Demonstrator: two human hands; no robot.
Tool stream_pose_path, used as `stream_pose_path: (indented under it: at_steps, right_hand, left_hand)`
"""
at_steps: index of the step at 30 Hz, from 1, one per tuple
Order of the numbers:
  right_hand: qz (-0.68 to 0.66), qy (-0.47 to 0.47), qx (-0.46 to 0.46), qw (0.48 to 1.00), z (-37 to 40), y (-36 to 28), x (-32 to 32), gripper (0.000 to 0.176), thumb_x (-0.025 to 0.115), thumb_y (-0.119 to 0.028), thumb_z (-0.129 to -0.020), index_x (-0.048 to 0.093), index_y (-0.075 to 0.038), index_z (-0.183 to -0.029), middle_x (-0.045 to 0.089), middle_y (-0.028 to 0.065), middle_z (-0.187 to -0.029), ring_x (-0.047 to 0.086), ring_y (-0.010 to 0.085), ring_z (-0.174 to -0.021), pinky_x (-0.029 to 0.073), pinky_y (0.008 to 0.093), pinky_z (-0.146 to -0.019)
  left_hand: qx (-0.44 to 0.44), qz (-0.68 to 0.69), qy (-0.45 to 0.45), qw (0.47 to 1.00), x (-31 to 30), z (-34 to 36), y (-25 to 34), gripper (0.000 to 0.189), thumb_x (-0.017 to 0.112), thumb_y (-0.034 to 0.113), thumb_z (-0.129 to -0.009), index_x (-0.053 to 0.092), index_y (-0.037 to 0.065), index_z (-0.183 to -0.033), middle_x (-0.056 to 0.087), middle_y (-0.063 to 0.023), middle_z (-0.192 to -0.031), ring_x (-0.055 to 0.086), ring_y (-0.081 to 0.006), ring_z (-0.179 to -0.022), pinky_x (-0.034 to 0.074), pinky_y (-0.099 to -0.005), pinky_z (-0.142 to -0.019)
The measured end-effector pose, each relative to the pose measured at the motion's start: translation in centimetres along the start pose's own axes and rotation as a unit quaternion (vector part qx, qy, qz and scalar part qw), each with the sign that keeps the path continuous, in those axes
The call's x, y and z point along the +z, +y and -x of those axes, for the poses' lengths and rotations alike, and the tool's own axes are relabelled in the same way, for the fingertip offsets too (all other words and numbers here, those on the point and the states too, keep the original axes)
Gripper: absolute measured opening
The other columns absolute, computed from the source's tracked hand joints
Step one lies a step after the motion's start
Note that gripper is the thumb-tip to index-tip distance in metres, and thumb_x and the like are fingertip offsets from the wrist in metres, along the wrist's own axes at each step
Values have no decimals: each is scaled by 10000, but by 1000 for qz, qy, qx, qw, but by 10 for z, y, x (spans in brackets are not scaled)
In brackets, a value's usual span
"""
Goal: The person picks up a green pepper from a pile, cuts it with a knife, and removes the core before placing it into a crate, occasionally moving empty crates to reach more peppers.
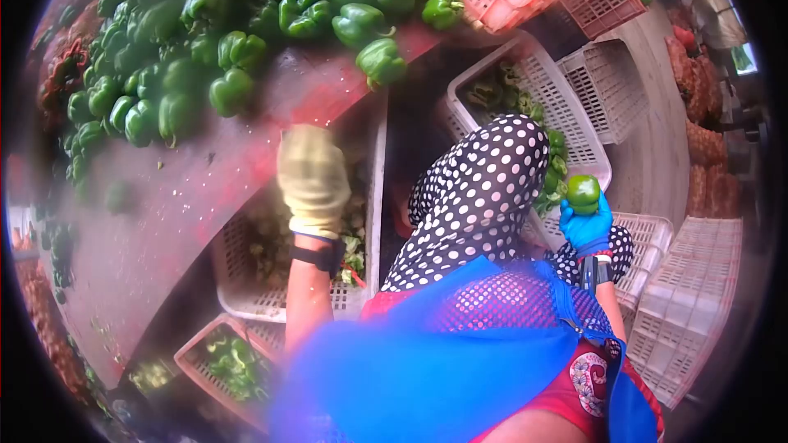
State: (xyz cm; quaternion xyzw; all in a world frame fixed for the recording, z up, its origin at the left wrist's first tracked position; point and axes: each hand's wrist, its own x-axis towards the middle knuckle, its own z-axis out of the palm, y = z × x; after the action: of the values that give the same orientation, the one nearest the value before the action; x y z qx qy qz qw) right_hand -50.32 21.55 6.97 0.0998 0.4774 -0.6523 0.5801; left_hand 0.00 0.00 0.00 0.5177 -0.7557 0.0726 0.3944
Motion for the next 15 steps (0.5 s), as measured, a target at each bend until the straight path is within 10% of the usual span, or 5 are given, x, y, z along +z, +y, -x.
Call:
stream_pose_path:
  at_steps: [6, 9, 12, 15]
  right_hand:
    - [7, 40, 1, 999, -13, 4, 4, 457, 573, -454, -992, 668, -85, -1245, 717, 136, -1130, 686, 342, -923, 615, 406, -707]
    - [17, 33, 7, 999, -22, 11, 14, 454, 571, -452, -994, 661, -90, -1252, 715, 137, -1116, 684, 344, -918, 617, 405, -701]
    - [33, 54, 6, 998, -26, 21, 28, 455, 568, -455, -994, 638, -105, -1278, 703, 129, -1132, 677, 341, -889, 609, 411, -665]
    - [42, 58, 10, 997, -19, 26, 17, 447, 565, -460, -995, 632, -120, -1277, 698, 115, -1146, 674, 337, -884, 603, 410, -652]
  left_hand:
    - [11, -171, -91, 981, 38, 7, 34, 379, 689, 230, -802, 650, 154, -1171, 615, -65, -1153, 457, -415, -1349, 211, -716, -1185]
    - [95, -71, -120, 986, 44, 21, 30, 383, 653, 198, -854, 645, 148, -1234, 611, -70, -1195, 563, -361, -1241, 404, -615, -1095]
    - [-153, 22, -430, 889, 77, 79, -2, 333, 612, 186, -902, 645, 135, -1229, 636, -107, -1184, 627, -338, -1069, 522, -521, -880]
    - [-196, -25, -548, 813, 111, 90, -12, 305, 590, 206, -923, 657, 135, -1212, 652, -125, -1152, 643, -337, -1009, 530, -509, -829]
